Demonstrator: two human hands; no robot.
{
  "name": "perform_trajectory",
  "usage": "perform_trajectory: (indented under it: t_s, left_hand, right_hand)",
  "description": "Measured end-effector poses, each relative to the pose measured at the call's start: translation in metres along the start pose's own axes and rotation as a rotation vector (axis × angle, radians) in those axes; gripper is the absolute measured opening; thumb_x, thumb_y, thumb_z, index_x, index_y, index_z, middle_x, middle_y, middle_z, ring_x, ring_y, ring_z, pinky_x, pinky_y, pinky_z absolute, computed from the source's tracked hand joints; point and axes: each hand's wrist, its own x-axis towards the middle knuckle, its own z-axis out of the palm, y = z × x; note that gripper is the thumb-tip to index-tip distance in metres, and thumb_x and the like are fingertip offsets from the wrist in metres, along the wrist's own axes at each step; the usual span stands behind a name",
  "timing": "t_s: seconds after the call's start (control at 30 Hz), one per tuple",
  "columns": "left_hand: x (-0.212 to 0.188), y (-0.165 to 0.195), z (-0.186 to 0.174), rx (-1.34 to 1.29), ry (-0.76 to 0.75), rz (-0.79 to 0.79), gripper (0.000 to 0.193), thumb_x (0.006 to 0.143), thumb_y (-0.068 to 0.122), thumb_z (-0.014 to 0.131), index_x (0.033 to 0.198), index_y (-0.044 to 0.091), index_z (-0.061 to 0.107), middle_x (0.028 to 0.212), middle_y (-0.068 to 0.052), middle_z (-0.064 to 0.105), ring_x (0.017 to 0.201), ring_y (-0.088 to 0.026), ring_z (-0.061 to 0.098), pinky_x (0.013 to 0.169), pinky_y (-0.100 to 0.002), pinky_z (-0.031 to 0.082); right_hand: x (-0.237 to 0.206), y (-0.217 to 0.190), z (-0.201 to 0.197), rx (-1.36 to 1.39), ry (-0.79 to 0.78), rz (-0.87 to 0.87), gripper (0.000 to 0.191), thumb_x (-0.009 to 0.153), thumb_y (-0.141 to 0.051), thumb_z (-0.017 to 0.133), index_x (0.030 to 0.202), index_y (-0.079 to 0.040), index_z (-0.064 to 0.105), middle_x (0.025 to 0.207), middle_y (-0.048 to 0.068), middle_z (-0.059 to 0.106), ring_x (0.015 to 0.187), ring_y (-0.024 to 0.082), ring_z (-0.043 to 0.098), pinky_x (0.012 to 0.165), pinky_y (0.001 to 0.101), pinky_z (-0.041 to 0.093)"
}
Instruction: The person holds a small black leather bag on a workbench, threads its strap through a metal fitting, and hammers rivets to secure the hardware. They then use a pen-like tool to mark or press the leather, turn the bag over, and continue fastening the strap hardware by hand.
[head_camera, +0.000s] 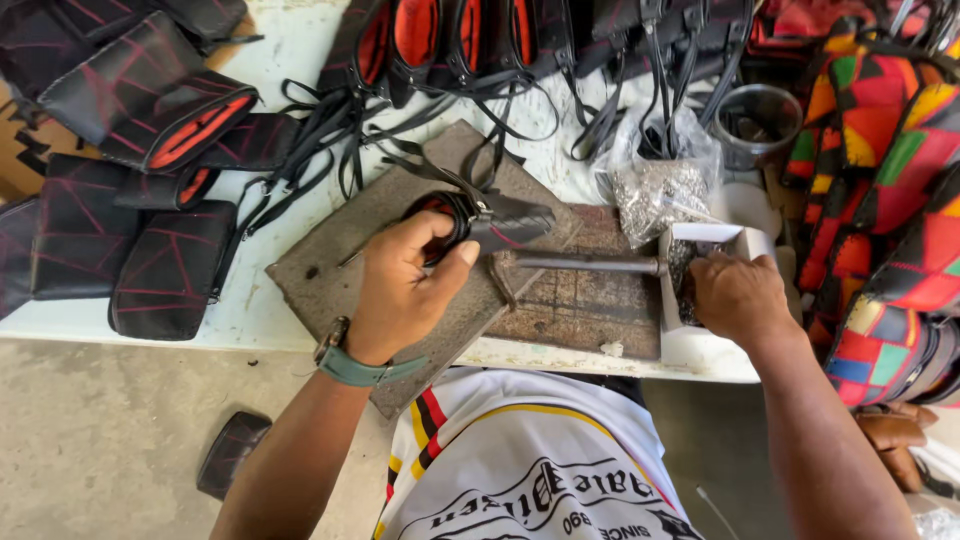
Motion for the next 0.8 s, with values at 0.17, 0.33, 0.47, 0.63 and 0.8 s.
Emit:
perform_trajectory:
  t_s: [0.17,0.33,0.47,0.63,0.8]
  left_hand:
    - [0.008,-0.014,0.003,-0.284,0.061,-0.291,0.012,0.095,0.009,0.072,0.092,-0.001,0.066,0.076,0.004,0.059,0.065,-0.002,0.046,0.054,-0.022,0.036]
    - [0.021,-0.030,0.004,-0.514,0.142,-0.332,0.009,0.094,0.007,0.071,0.096,-0.002,0.069,0.084,0.003,0.066,0.073,-0.002,0.055,0.065,-0.022,0.045]
    - [0.026,-0.022,0.003,-0.371,0.269,-0.214,0.009,0.097,0.006,0.072,0.099,-0.002,0.068,0.082,0.004,0.063,0.071,-0.001,0.050,0.063,-0.022,0.040]
    - [0.020,0.002,-0.007,0.159,0.232,-0.126,0.013,0.095,0.007,0.074,0.100,-0.003,0.067,0.070,0.000,0.059,0.061,-0.004,0.047,0.053,-0.025,0.039]
    - [0.020,0.004,-0.004,0.101,0.143,-0.187,0.016,0.094,0.008,0.074,0.103,-0.003,0.067,0.077,-0.001,0.068,0.069,-0.002,0.056,0.058,-0.023,0.048]
  right_hand:
    - [0.008,0.008,-0.011,0.044,-0.034,0.044,0.022,0.098,-0.021,0.050,0.105,-0.019,0.070,0.101,0.011,0.077,0.095,0.031,0.074,0.088,0.0486,0.055]
    - [0.016,0.000,-0.019,0.067,-0.197,0.197,0.027,0.096,-0.031,0.051,0.111,-0.022,0.072,0.105,0.015,0.076,0.097,0.035,0.074,0.084,0.0481,0.059]
    - [0.017,-0.005,-0.010,-0.024,-0.176,0.134,0.029,0.098,-0.026,0.047,0.102,-0.019,0.074,0.103,0.011,0.079,0.096,0.030,0.076,0.092,0.0468,0.057]
    - [0.013,-0.002,-0.011,0.026,-0.081,0.070,0.024,0.095,-0.025,0.050,0.095,-0.018,0.073,0.096,0.010,0.078,0.091,0.031,0.075,0.087,0.0488,0.057]
    - [0.003,0.003,-0.033,0.187,-0.075,0.163,0.021,0.093,-0.037,0.061,0.101,-0.024,0.076,0.089,0.015,0.076,0.086,0.037,0.074,0.079,0.0495,0.058]
